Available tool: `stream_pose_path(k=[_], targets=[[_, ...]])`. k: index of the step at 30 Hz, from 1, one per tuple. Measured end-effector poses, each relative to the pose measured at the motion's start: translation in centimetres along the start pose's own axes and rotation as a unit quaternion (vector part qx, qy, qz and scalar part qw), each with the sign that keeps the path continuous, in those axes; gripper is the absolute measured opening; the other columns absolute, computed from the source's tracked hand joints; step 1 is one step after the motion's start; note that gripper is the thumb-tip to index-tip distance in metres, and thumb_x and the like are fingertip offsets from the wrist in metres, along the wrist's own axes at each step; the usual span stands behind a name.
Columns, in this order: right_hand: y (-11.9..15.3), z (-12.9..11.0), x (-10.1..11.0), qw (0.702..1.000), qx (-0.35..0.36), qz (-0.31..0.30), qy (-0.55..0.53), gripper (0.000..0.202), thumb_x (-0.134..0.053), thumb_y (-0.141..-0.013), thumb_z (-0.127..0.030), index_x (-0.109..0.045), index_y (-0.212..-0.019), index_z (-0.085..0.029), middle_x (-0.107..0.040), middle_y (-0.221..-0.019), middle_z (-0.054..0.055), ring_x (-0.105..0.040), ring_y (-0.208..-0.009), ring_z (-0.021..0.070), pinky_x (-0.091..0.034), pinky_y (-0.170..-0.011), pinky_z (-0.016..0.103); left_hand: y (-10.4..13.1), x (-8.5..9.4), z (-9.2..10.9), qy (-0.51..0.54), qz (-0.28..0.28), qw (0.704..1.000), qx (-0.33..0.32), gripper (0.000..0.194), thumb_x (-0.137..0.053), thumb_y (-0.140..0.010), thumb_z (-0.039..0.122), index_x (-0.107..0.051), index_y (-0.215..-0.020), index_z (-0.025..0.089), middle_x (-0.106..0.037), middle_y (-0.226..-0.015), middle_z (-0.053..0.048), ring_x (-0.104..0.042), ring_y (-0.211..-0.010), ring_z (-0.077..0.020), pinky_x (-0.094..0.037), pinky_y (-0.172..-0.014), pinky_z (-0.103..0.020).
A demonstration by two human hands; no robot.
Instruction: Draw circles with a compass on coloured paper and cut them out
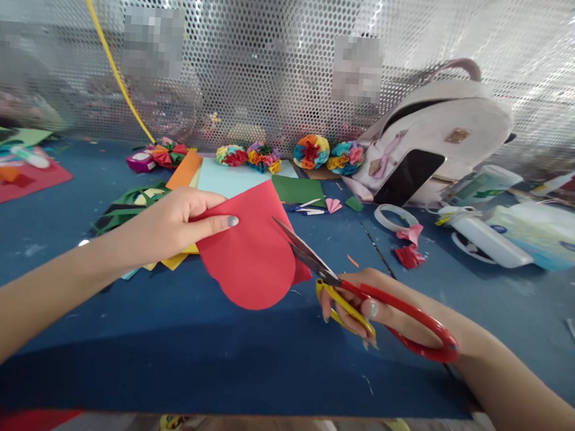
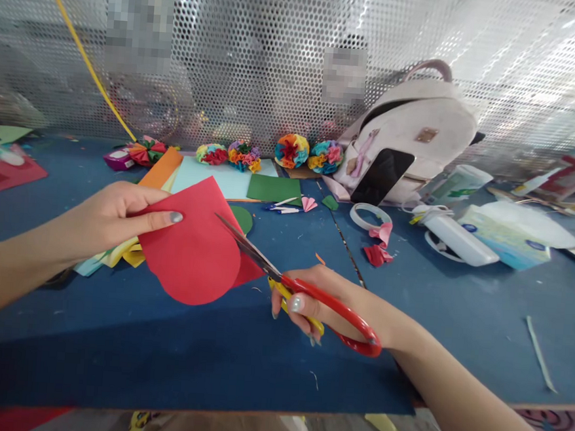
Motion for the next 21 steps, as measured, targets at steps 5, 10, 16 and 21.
stream_pose_path(k=[5, 10, 16, 21], targets=[[-0.4, 1.0, -0.2, 0.996, -0.051, 0.011, -0.066, 0.062, -0.061, -0.090, -0.079, -0.070, -0.102, -0.019, -0.059, -0.074, 0.000, -0.059, -0.063, 0.0157, -0.047, -0.057, 0.027, 0.4, -1.4, 0.0, 0.016, -0.029, 0.999, -0.002, 0.026, -0.066, -0.094, 0.043, -0.074, -0.090, 0.019, -0.073, -0.076, -0.002, -0.063, -0.061, -0.0139, -0.046, -0.050, -0.020], [-0.4, 0.8, -0.3, 0.998, -0.039, 0.015, -0.049, 0.067, -0.060, -0.090, -0.079, -0.070, -0.107, -0.015, -0.061, -0.080, 0.003, -0.057, -0.064, 0.0153, -0.044, -0.056, 0.027, 0.5, -1.9, 0.3, 0.032, -0.039, 0.999, -0.010, 0.027, -0.066, -0.094, 0.043, -0.072, -0.082, 0.020, -0.075, -0.075, -0.001, -0.064, -0.063, -0.0140, -0.047, -0.051, -0.019], [-0.7, 0.4, -0.4, 0.999, -0.012, 0.016, -0.027, 0.061, -0.060, -0.092, -0.077, -0.067, -0.099, -0.016, -0.057, -0.076, 0.002, -0.050, -0.061, 0.0141, -0.037, -0.053, 0.027, 0.7, -2.0, 0.1, 0.039, -0.052, 0.998, 0.002, 0.027, -0.069, -0.093, 0.046, -0.073, -0.084, 0.020, -0.078, -0.081, -0.003, -0.071, -0.070, -0.0174, -0.053, -0.055, -0.020], [-1.0, 0.1, -0.7, 0.999, -0.008, 0.020, -0.027, 0.059, -0.057, -0.093, -0.078, -0.061, -0.090, -0.019, -0.051, -0.071, -0.001, -0.042, -0.061, 0.0136, -0.036, -0.053, 0.027, 0.8, -1.9, 0.2, 0.046, -0.049, 0.998, 0.005, 0.025, -0.068, -0.093, 0.044, -0.075, -0.087, 0.021, -0.079, -0.085, -0.003, -0.072, -0.070, -0.0174, -0.055, -0.055, -0.020]])
Point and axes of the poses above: each hand's wrist, its own y-axis away from the middle knuckle, its own x-axis out of the back of the hand, z = x × y, the point moved 10 cm from there along -y, towards the middle knuckle
